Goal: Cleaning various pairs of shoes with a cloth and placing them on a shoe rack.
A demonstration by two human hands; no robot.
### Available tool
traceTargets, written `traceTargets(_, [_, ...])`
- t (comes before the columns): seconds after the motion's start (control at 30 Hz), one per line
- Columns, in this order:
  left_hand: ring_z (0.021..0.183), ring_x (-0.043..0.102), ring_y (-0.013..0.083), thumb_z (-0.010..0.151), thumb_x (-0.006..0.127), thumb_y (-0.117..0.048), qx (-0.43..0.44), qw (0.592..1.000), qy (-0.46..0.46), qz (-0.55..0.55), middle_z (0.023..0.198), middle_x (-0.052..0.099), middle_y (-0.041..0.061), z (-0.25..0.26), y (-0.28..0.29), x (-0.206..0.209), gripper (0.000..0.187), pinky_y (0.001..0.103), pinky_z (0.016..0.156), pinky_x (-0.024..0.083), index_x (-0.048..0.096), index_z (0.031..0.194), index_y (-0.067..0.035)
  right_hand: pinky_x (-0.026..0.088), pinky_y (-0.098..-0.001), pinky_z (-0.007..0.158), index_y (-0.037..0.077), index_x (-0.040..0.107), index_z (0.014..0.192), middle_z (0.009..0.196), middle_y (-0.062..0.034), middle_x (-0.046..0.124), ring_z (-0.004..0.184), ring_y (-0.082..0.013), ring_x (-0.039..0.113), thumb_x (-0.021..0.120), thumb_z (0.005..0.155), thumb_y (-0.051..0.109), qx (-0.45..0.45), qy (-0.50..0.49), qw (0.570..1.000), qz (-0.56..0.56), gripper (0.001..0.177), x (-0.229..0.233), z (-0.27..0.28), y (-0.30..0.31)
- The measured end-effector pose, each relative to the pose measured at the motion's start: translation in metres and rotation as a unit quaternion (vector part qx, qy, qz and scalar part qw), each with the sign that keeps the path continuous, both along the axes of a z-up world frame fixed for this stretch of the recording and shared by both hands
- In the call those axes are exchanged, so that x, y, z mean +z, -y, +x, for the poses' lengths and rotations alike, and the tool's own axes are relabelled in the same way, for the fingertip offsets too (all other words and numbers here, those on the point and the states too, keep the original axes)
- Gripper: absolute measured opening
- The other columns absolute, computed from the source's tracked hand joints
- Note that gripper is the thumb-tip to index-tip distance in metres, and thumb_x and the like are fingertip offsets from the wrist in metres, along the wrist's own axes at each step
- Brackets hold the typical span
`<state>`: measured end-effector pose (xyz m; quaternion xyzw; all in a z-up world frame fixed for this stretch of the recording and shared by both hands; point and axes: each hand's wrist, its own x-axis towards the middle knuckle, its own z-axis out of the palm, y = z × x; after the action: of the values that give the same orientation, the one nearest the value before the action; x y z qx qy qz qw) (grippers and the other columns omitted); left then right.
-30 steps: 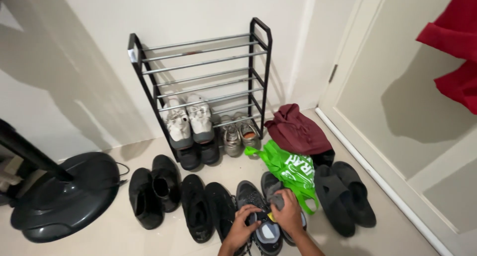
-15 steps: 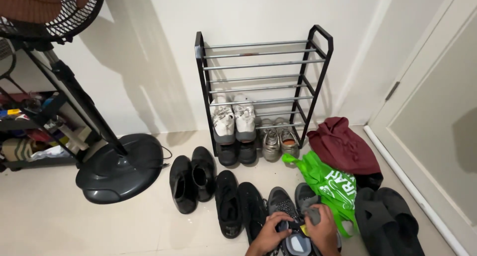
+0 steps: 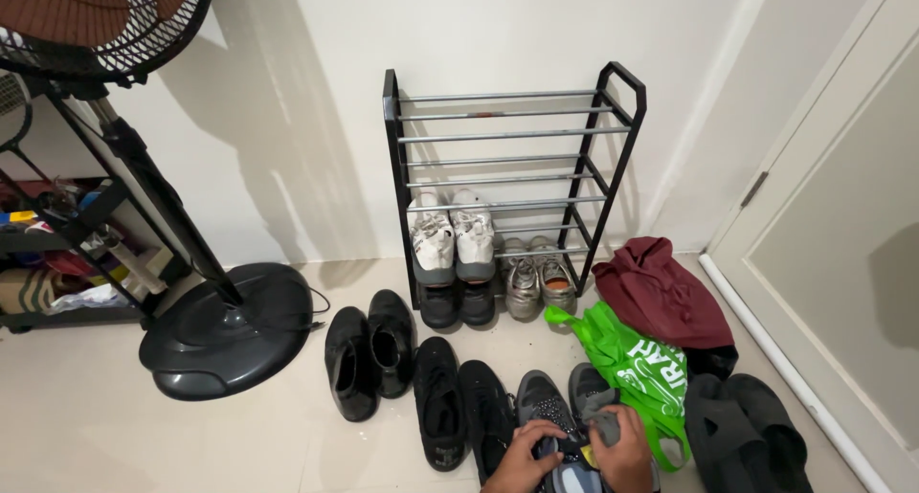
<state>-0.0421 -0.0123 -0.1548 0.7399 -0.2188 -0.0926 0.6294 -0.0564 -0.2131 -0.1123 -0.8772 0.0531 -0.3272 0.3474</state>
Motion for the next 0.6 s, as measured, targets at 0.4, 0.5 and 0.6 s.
traceTargets(0.4, [0.133, 0.056, 0.0225, 0.080, 0.083, -0.015, -0.003, 0.999, 0.053, 0.004, 0.127, 0.066, 0.004, 0.024, 0.010, -0.054, 0.037, 0.039, 0.116, 0.031, 0.074, 0.116, -0.015, 0.053, -0.0404, 0.083, 0.012, 0.068, 0.097, 0.097, -0.0098, 0.067, 0.096, -0.0325, 0.066, 0.081, 0.066, 0.015, -0.006, 0.016, 1.000, -0.006, 0.034, -0.013, 0.008, 0.005])
traceTargets(0.5, [0.131, 0.059, 0.0222, 0.078, 0.085, -0.017, -0.013, 0.996, 0.082, -0.028, 0.125, 0.069, 0.003, 0.044, 0.015, -0.096, 0.038, 0.039, 0.116, 0.036, 0.075, 0.115, -0.016, 0.054, -0.0395, 0.083, 0.013, 0.067, 0.095, 0.097, -0.0085, 0.067, 0.096, -0.0310, 0.067, 0.082, 0.065, 0.017, -0.001, 0.031, 0.999, -0.012, 0.034, -0.035, 0.017, 0.015])
traceTargets(0.6, [0.132, 0.060, 0.0223, 0.079, 0.086, -0.018, -0.022, 0.994, 0.098, -0.034, 0.125, 0.070, 0.004, 0.047, 0.016, -0.110, 0.038, 0.039, 0.117, 0.037, 0.077, 0.116, -0.016, 0.054, -0.0391, 0.083, 0.015, 0.069, 0.093, 0.096, -0.0076, 0.068, 0.095, -0.0306, 0.068, 0.083, 0.063, 0.019, -0.009, 0.020, 1.000, -0.011, 0.034, -0.053, 0.024, 0.022])
